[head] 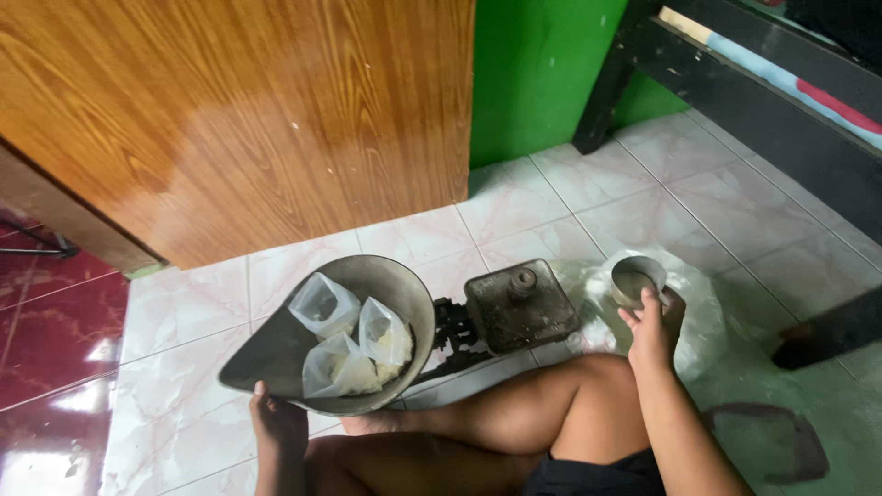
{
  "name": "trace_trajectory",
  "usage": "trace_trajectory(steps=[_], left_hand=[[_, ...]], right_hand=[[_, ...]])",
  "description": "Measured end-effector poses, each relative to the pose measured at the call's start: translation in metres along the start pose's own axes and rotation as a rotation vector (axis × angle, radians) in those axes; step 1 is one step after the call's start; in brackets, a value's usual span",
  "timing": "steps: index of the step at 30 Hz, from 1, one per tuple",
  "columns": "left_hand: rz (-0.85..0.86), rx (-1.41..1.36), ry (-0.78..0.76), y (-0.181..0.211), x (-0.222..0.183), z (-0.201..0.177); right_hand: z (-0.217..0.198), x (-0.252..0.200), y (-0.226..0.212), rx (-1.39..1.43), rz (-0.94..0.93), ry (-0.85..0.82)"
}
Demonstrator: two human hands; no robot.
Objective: The person fills small plastic bags with grain from a larger sack using a metal cup and weighs them on a scale.
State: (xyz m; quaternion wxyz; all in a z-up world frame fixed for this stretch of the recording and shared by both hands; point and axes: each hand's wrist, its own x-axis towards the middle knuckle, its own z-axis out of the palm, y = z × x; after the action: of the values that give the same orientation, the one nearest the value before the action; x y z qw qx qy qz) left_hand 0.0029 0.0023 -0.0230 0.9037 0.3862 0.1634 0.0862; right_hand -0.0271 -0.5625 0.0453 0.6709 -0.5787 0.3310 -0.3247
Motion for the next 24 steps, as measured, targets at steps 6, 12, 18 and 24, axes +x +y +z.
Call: trace_trajectory(steps=[6, 12, 18, 24], left_hand=[[0.031, -0.035, 0.01, -0.011, 0.016, -0.029], [0.015, -0.011, 0.028, -0.005, 0.01, -0.014], [0.015, 0.006, 0.039, -0.003, 0.008, -0.015], [0.027, 0.035, 0.028, 0.0, 0.002, -0.007]], right_hand=[[-0.065, 0.043, 0.038, -0.995, -0.79, 0.031], [-0.08, 0.048, 0.031, -0.956, -0.7, 0.025], [-0.084, 0.05, 0.028, -0.918, -0.688, -0.001], [-0.091, 0.05, 0.03, -1.005, -0.736, -0.007]])
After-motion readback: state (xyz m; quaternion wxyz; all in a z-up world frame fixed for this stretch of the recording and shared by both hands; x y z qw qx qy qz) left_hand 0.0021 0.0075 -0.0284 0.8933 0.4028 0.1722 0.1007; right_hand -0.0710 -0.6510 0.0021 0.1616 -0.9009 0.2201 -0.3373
